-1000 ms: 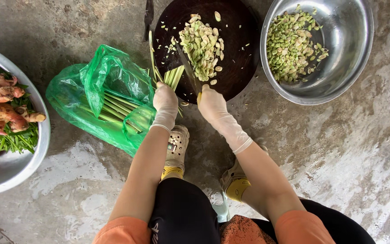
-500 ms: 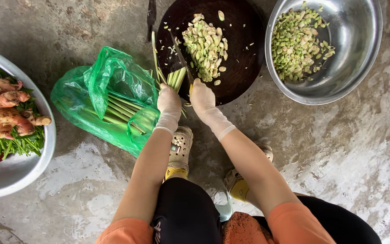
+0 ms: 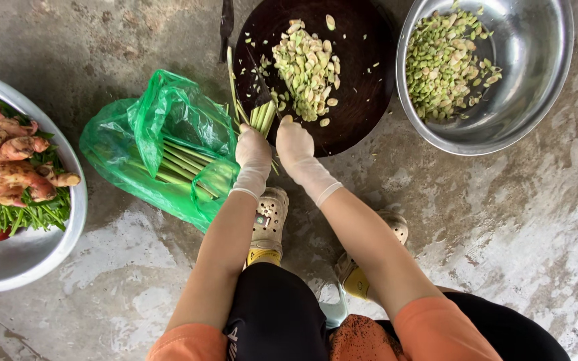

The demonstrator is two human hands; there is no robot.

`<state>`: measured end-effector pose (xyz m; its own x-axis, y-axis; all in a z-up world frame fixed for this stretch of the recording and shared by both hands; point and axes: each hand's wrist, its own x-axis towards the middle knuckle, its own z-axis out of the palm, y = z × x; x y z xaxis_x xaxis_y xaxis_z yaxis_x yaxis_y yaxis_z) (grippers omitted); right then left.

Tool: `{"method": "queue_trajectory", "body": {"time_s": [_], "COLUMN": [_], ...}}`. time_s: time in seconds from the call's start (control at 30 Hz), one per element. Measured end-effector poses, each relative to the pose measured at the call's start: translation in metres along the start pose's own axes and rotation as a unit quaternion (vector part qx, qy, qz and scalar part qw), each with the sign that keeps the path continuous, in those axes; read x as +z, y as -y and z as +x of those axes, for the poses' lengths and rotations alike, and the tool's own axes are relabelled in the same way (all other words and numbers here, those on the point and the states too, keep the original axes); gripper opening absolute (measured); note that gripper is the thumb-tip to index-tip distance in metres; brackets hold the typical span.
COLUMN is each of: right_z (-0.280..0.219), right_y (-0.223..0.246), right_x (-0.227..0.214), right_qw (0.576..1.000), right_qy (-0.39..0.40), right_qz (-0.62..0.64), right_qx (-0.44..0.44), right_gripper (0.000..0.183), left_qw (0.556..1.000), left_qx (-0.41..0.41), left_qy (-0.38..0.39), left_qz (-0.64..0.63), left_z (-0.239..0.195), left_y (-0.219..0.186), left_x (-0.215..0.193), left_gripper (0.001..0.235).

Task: The person sits on a low stool and uses a knife to chop green stalks on a wooden cutting board. They gather the chopped pieces and transfer them into a metal bowl. The person then retrieves more stalks from a green plastic bag and continues chopping.

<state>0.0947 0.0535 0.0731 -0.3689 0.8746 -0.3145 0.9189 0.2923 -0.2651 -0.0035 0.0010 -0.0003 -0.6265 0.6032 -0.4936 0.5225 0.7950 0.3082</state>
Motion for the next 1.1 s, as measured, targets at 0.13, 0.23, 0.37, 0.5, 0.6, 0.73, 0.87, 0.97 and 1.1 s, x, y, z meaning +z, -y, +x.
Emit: {"method": "queue_trajectory", "body": {"time_s": [0.13,0.23,0.37,0.5,0.6,0.73,0.87,0.97,1.1], "right_z": [-0.008,-0.025,-0.041,-0.026,-0.007,-0.017,-0.039,-0.043,-0.035], "right_y": [-0.011,-0.020,-0.021,-0.005,0.008,-0.006,-0.020,-0.017,-0.009], "right_x": [-0.011,-0.028,-0.032,-0.014,-0.003,-0.005,-0.021,-0.031,-0.030], "right_qw": [0.999,0.999,0.998,0.998,0.999,0.998,0.999,0.998,0.995], "right_qy": [0.001,0.018,0.068,0.066,0.024,0.006,0.021,0.061,0.093], "right_qz": [0.025,0.021,-0.008,0.016,0.025,0.056,0.041,0.002,0.011], "right_qx": [-0.025,-0.027,-0.004,-0.005,0.013,-0.011,-0.021,-0.016,-0.021], "right_gripper": [0.012,0.012,0.014,0.013,0.013,0.012,0.013,0.013,0.016], "left_qw": [1.000,1.000,0.999,0.999,0.999,0.999,1.000,1.000,0.999], "left_qx": [0.000,-0.011,-0.027,-0.026,-0.025,-0.025,-0.015,-0.017,-0.029], "left_qy": [-0.010,0.004,0.015,0.022,0.016,0.025,0.020,0.021,0.027], "left_qz": [-0.015,-0.013,-0.019,-0.011,-0.018,-0.007,-0.004,-0.006,-0.016], "left_z": [-0.005,-0.001,-0.003,-0.009,-0.007,-0.012,-0.011,-0.008,-0.007], "left_y": [0.001,-0.002,-0.005,-0.006,-0.008,-0.006,-0.005,-0.008,-0.012], "left_x": [0.003,-0.001,-0.005,-0.007,-0.013,-0.010,-0.009,-0.013,-0.016], "left_gripper": [0.022,0.026,0.024,0.028,0.028,0.026,0.028,0.029,0.032]}}
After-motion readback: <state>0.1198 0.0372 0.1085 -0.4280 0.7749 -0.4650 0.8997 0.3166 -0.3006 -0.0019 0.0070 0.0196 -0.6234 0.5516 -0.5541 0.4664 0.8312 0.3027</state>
